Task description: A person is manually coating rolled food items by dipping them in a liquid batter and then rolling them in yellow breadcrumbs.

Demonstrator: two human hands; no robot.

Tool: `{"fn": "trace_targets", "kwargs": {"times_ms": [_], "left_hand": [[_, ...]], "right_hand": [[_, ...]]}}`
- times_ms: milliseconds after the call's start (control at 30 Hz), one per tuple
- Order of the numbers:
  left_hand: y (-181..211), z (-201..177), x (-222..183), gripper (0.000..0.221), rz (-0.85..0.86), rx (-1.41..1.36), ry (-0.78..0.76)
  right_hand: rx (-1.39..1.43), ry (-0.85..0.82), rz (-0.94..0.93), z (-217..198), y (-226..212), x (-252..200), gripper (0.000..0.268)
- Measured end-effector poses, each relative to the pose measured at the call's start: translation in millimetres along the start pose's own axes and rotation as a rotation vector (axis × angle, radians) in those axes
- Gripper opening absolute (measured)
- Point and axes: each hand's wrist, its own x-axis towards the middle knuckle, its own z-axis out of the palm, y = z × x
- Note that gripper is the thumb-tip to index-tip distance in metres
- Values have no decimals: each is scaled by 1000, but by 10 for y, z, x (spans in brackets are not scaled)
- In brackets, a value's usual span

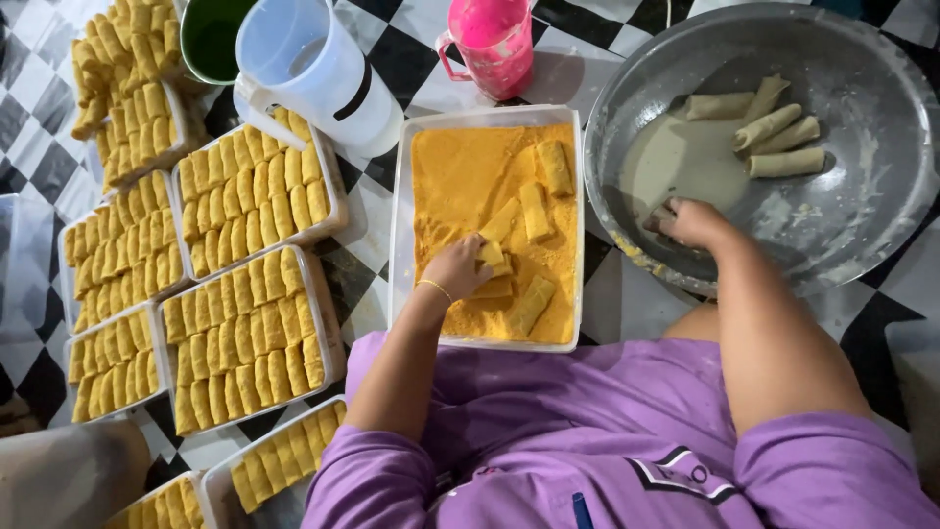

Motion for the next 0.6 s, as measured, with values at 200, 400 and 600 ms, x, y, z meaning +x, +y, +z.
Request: {"fn": "trace_targets", "kwargs": {"times_ms": [200,400,600], "left_hand": [[227,-49,-141,67,-160,159,-129],[-84,423,-119,56,-84,-86,-24],[324,217,-631,70,-100,-869,404]], "right_hand": [[28,30,11,82,52,106,69],[7,36,-12,13,-11,-40,66],[-30,58,-43,89,50,-43,68]]}}
